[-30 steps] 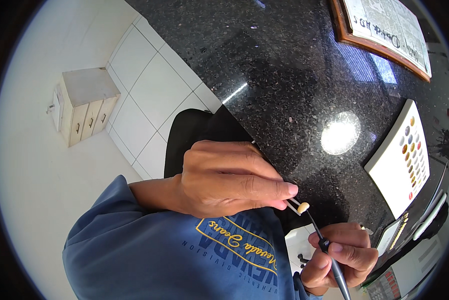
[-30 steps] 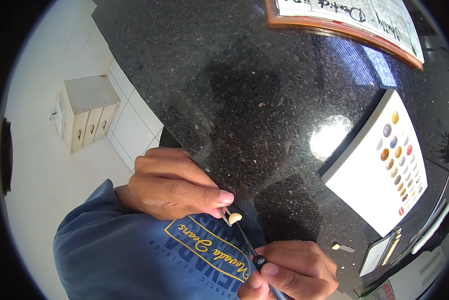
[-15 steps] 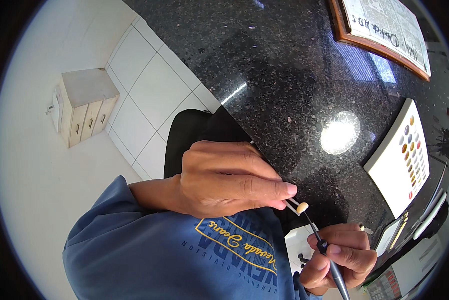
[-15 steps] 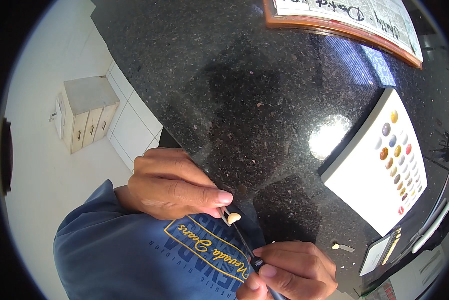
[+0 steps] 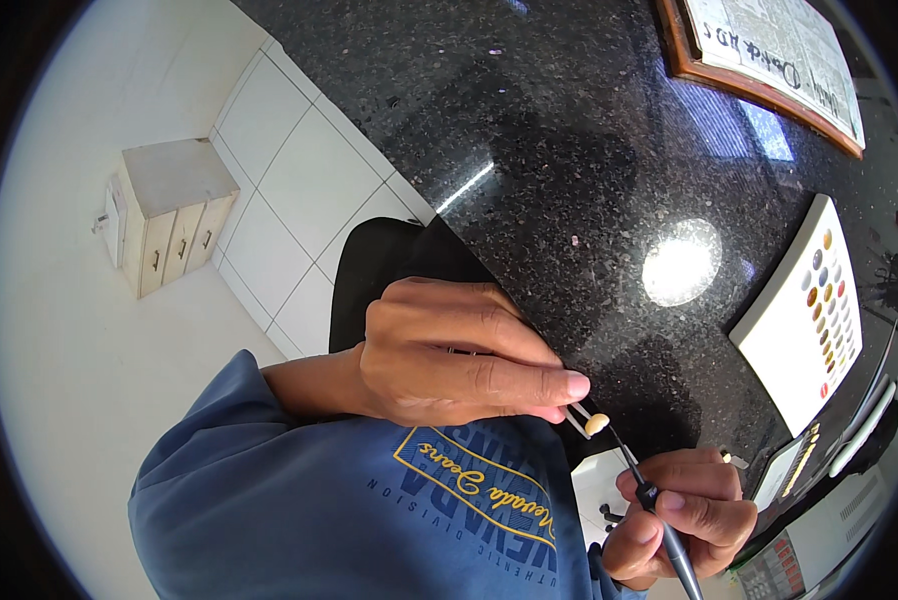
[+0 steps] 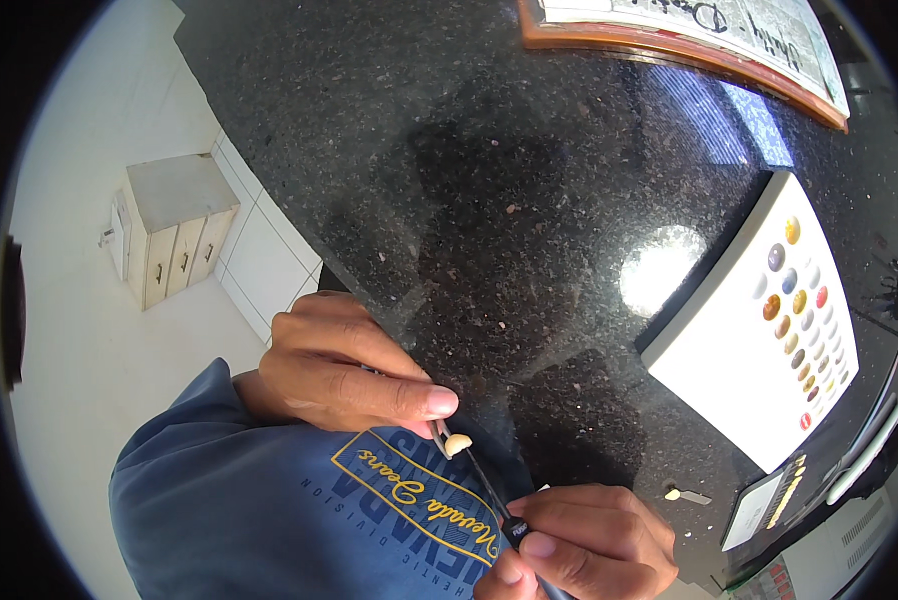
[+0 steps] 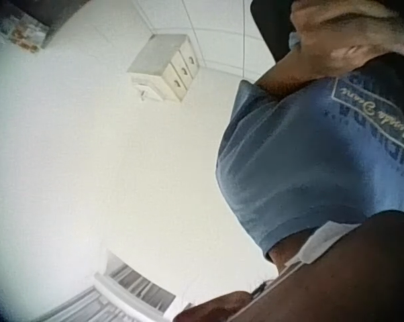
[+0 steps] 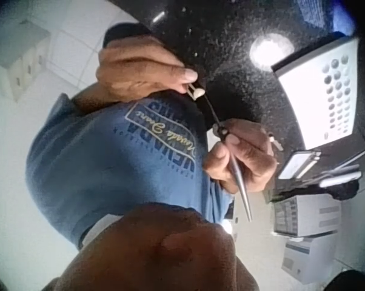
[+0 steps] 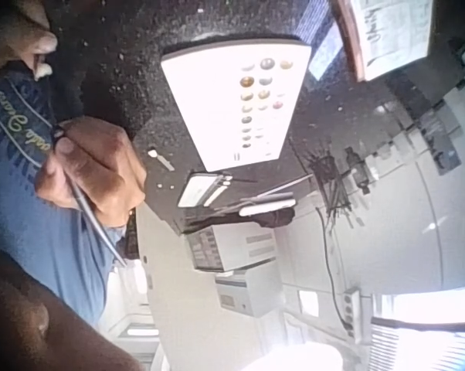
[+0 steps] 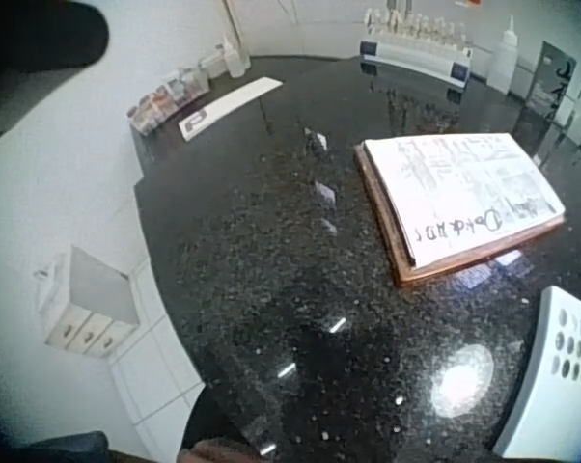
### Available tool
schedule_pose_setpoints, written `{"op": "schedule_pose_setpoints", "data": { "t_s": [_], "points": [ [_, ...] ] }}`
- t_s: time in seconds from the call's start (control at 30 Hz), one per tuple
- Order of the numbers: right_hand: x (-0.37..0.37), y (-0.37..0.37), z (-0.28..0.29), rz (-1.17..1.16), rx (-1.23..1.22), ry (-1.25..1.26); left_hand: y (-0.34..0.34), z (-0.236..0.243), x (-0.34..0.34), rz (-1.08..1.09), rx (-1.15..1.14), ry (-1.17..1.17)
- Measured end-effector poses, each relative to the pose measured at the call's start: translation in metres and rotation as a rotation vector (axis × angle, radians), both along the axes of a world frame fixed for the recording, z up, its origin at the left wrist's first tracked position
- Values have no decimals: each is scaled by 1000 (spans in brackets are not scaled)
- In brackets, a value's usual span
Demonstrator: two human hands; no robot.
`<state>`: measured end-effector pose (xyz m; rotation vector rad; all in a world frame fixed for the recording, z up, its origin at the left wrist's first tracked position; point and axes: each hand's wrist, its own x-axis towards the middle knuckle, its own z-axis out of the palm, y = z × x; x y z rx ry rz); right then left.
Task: Applying stain or glaze to a dental prosthetic tooth and placing it into a dental furnace.
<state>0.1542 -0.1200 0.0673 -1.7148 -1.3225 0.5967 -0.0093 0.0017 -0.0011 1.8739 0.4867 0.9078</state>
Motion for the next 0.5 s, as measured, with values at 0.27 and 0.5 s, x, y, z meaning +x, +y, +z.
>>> {"op": "schedule_pose_setpoints", "data": {
  "t_s": [0.27,0.5],
  "points": [
    [2,0,-2,46,3,23,0,2,0,-1,-8,23],
    [1,-2,-1,50,5,27,-2,1,-1,5,6,19]
  ]
}}
